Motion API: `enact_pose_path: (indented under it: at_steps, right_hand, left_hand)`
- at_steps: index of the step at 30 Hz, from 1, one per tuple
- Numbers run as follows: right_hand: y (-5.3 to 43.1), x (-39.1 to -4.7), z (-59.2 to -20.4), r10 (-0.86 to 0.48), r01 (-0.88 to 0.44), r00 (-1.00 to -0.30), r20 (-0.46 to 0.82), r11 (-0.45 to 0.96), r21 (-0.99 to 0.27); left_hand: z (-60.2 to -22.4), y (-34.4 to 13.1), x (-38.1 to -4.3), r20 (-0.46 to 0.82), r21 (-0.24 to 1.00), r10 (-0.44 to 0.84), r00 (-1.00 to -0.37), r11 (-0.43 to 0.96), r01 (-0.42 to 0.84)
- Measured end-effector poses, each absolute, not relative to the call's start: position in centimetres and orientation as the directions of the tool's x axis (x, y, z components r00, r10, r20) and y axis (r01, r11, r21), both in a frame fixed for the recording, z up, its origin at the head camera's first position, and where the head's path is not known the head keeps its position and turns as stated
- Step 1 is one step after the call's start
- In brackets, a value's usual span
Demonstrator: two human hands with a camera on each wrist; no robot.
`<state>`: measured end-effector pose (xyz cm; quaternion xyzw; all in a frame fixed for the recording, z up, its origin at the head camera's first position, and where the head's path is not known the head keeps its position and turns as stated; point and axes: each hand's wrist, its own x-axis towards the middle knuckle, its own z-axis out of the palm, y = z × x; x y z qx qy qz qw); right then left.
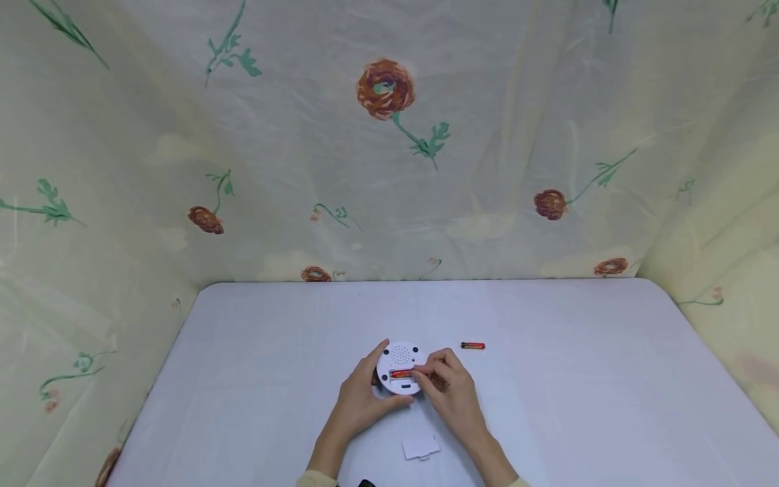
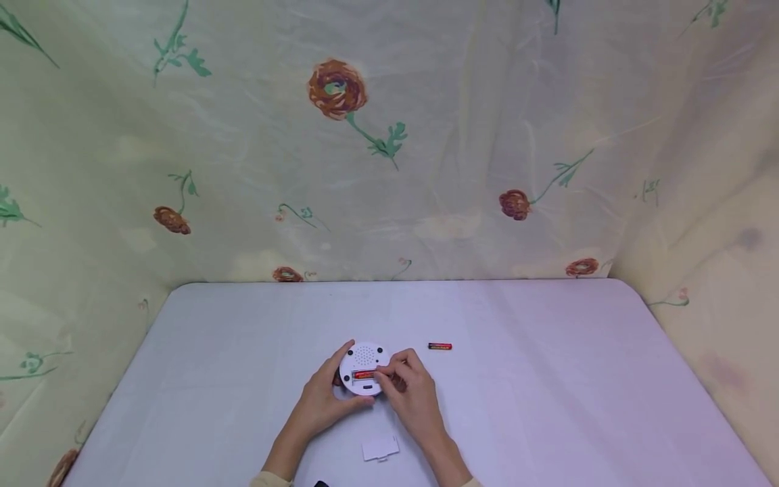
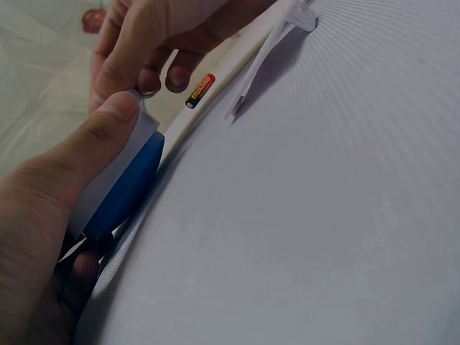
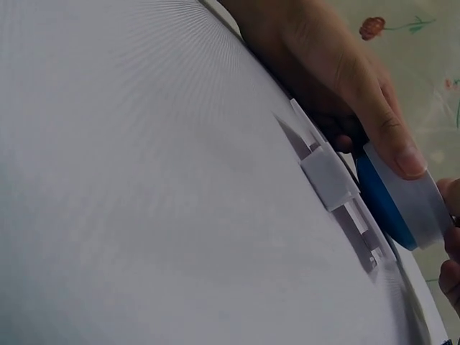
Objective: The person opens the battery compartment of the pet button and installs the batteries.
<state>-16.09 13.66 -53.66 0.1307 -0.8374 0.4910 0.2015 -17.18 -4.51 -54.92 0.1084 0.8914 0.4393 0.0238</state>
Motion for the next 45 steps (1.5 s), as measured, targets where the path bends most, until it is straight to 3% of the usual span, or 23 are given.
enact_pose_path:
  at_steps: [5,18,39,45]
  right_hand:
    - [13.3,-16.0,-53.5,0.031,-0.36,-0.902,0.431,0.499,-0.789]
    - [12.4,-16.0,-52.9,0.152,-0.065,-0.978,0.143,0.428,-0.901]
    - [12.7,-16.4,-52.8,0.13,-0.016,-0.988,0.079,0.426,-0.905]
    - [13.7,-16.4,-53.0,0.071,-0.07,-0.991,0.111,0.432,-0.899]
  left_hand:
    - [-54.8,-4.5,-17.2,0.056,0.787,0.226,-0.973,0.59,0.182]
    - [-54.6,-4.6,-17.2,0.035,0.791,0.241,-0.97,0.586,0.174]
    - [-54.4,-4.3,-17.3,0.054,0.789,0.222,-0.974,0.588,0.178]
    - [-54.6,-4.1,-17.2,0.041,0.785,0.197,-0.98,0.6,0.154]
